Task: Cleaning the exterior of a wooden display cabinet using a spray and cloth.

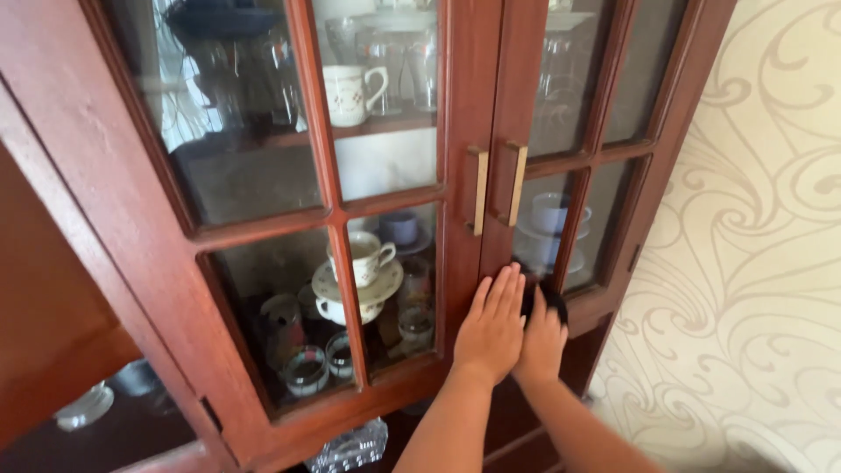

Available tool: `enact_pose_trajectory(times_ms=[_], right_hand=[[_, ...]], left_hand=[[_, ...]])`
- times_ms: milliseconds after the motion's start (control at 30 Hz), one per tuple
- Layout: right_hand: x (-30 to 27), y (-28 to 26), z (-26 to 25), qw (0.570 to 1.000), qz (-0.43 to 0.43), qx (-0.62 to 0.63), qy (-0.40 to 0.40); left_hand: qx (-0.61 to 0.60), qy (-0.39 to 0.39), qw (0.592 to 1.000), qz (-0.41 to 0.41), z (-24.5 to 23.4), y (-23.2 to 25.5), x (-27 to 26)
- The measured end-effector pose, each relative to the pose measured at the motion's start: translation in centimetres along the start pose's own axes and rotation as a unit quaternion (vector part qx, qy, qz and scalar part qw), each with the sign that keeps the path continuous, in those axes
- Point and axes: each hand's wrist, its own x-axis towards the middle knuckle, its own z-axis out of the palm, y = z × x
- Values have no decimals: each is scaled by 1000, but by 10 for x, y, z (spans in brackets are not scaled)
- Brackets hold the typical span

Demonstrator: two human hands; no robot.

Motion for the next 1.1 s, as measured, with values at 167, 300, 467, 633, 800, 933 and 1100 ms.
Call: enact_pose_trajectory(times_ms=[167,300,467,633,800,933,1100], right_hand=[[23,-26,-16,951,-13,302,57],[3,-57,-32,964,-47,255,55],[-23,-52,-19,971,-180,155,22],[-1,-64,-56,991,-55,104,-57],[-3,-75,-80,991,-42,121,-47],[-17,-78,-85,991,-38,104,-78],[-5,-86,-103,990,-93,101,-41]], left_hand=[[-94,44,992,-68,-19,-8,-14],[-150,55,984,-83,-41,-27,-24],[30,33,998,-49,-23,-44,-52],[12,15,994,-104,-39,-34,-41],[-11,13,987,-157,-64,-28,-43],[-13,19,989,-148,-83,-33,-47],[-10,41,989,-140,-94,-39,-39]])
